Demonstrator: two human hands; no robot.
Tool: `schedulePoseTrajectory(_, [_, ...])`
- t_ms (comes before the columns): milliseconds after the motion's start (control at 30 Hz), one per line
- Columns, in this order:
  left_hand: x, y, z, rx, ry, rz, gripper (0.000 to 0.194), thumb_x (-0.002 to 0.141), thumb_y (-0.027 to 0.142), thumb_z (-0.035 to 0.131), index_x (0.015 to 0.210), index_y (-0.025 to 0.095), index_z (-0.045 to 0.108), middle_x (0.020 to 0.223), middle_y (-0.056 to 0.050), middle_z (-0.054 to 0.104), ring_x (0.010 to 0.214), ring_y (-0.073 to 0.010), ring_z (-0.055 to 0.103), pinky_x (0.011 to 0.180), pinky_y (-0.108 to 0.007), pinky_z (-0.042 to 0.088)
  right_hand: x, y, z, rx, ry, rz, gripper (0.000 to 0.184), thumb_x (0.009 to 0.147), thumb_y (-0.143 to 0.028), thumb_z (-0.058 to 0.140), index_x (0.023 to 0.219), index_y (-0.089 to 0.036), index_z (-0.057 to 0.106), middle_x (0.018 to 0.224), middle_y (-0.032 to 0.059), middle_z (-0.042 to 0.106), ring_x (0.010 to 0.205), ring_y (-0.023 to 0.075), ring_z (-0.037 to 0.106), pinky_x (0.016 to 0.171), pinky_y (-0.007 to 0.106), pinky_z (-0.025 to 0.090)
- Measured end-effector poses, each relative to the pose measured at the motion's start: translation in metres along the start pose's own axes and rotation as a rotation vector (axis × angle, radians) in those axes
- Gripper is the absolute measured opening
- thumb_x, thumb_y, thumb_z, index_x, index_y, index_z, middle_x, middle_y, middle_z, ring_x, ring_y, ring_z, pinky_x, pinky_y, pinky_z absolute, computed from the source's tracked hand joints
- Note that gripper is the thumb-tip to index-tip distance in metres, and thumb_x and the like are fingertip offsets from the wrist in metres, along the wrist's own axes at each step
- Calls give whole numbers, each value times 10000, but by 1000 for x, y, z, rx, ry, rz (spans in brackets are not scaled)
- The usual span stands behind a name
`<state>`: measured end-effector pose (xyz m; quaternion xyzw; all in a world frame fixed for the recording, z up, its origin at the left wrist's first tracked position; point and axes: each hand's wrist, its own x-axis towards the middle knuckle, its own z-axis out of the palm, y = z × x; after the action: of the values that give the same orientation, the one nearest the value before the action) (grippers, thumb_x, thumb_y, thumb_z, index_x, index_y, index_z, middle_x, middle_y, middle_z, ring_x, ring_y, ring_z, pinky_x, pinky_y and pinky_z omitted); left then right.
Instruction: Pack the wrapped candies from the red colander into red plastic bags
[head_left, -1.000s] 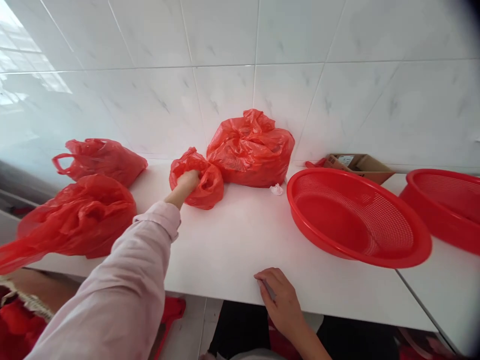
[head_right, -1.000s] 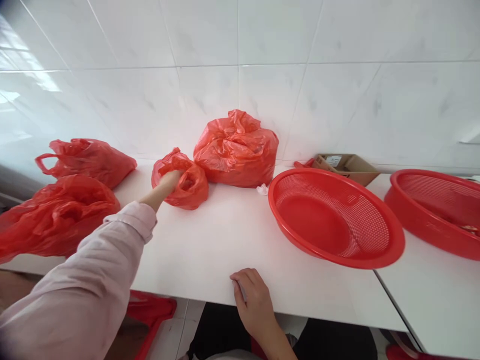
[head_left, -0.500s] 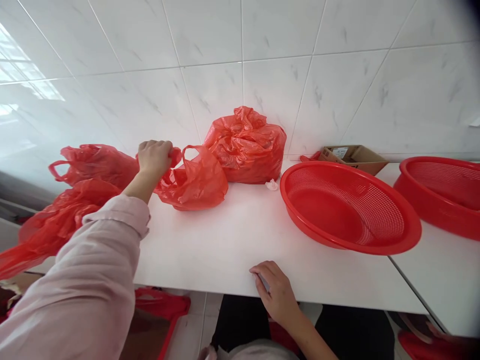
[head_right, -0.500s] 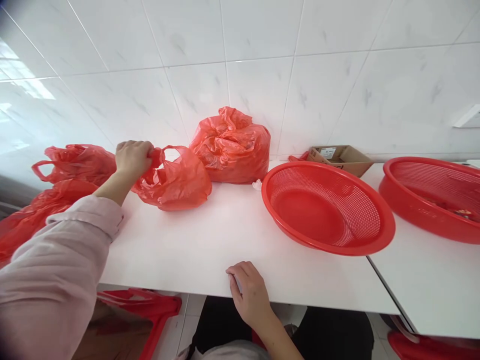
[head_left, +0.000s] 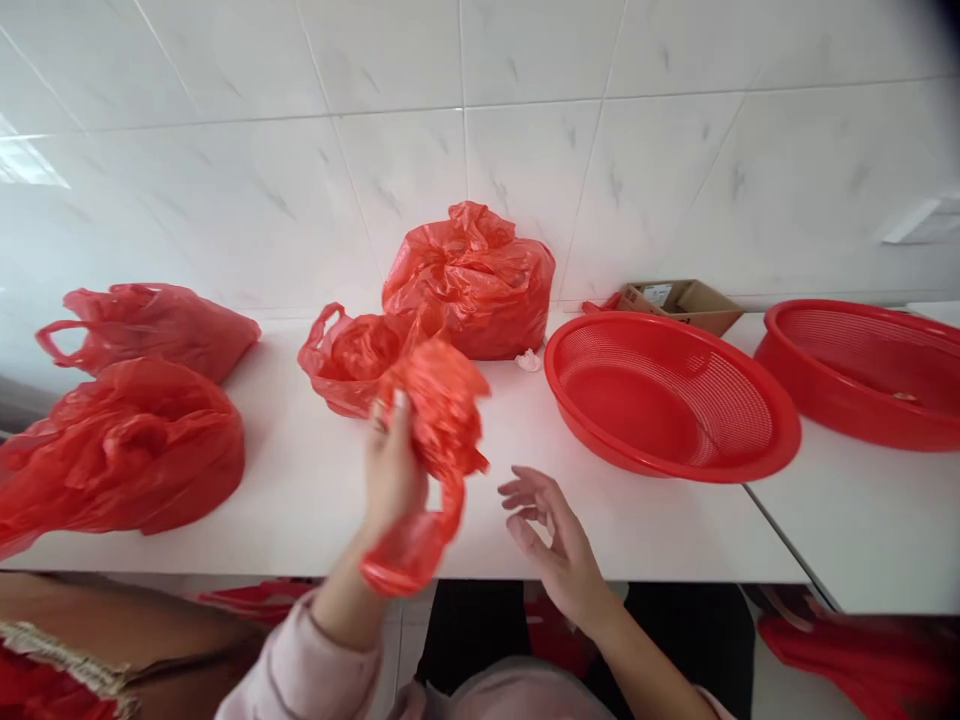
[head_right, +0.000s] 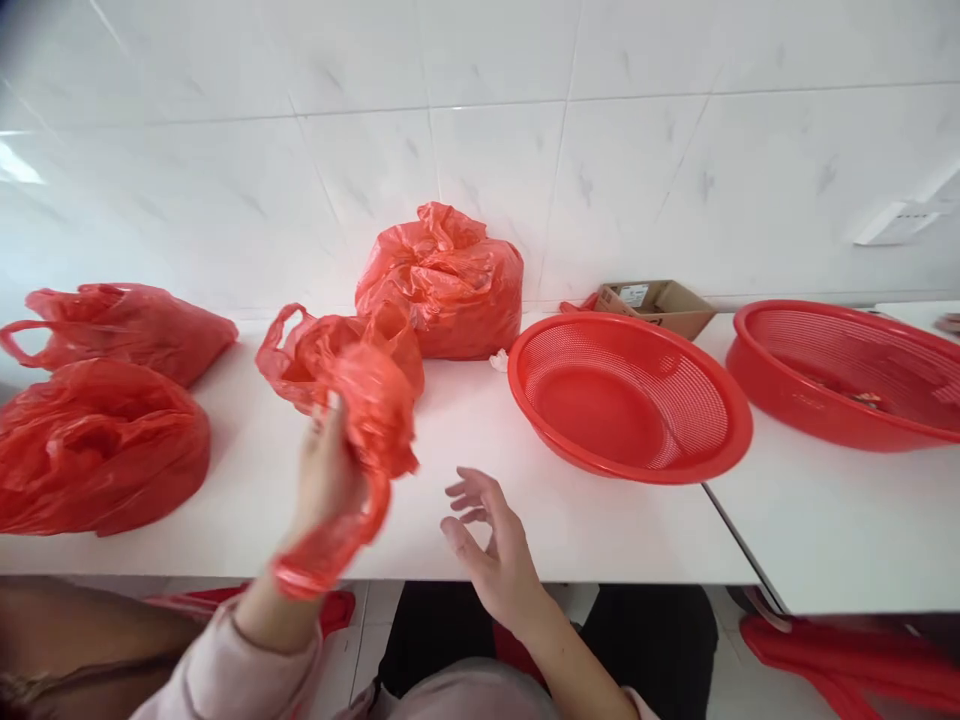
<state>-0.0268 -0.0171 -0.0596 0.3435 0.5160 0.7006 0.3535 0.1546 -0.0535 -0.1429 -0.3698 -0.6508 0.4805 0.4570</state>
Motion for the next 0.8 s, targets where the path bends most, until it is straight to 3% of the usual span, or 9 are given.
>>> schedulePoseTrajectory(67, [-34,-43,13,-109,-80,-185,358,850,575,589,918,224,607,834,-15,664,708,-168,636,653,-295,524,5,-16,-1,73,18,3,456,919,-397,594,1333,-254,470,1208,87,632,1058,194,631,898,337,537])
schedulePoseTrajectory(167, [-53,-80,11,-133,-134,-347,373,800,580,645,768,209,632,700,1,617,611,-146,562,574,-264,473,9,-21,-7,144,84,94,268,910,-436,594,1068,-219,588,987,48,670,867,167,648,782,299,545])
schedulePoseTrajectory(333, [-31,-86,-22,-52,-161,-349,404,801,597,641,691,209,619,664,8,592,619,-137,523,581,-241,448,3,-8,-31,330,345,249,309,822,-486,681,875,-203,568,758,-4,610,654,127,570,607,243,492])
schedulePoseTrajectory(433, [-20,-87,-37,38,-221,-361,496,771,594,679,537,190,510,547,18,503,527,-114,437,531,-234,406,-3,-9,-43,437,387,327,331,788,-486,715,847,-212,539,725,-22,582,600,116,537,556,234,462])
schedulePoseTrajectory(533, [-14,-93,-44,139,-263,-378,491,755,602,687,555,181,534,559,-3,528,517,-128,461,520,-256,423,-6,-16,-51,513,407,360,331,786,-478,722,862,-221,527,741,-25,595,599,116,546,559,235,466])
schedulePoseTrajectory(667, [-17,-83,-44,247,-160,-258,382,809,592,639,821,213,599,904,-40,639,736,-174,600,630,-279,506,-7,-20,-58,537,462,323,312,800,-457,725,903,-222,548,769,-24,608,598,98,541,553,218,463])
schedulePoseTrajectory(733, [-28,-68,-39,321,-155,-58,313,818,520,667,982,262,603,1120,-51,616,929,-205,623,755,-318,537,-8,-19,-59,471,452,304,285,814,-445,718,895,-213,572,689,-47,554,508,62,450,471,182,386])
schedulePoseTrajectory(800, [-43,-55,-29,412,-286,195,417,784,433,730,1161,319,592,1293,-77,559,1162,-263,569,916,-392,521,-9,-20,-54,369,384,299,265,836,-444,699,877,-202,600,609,-67,482,441,42,347,406,172,295])
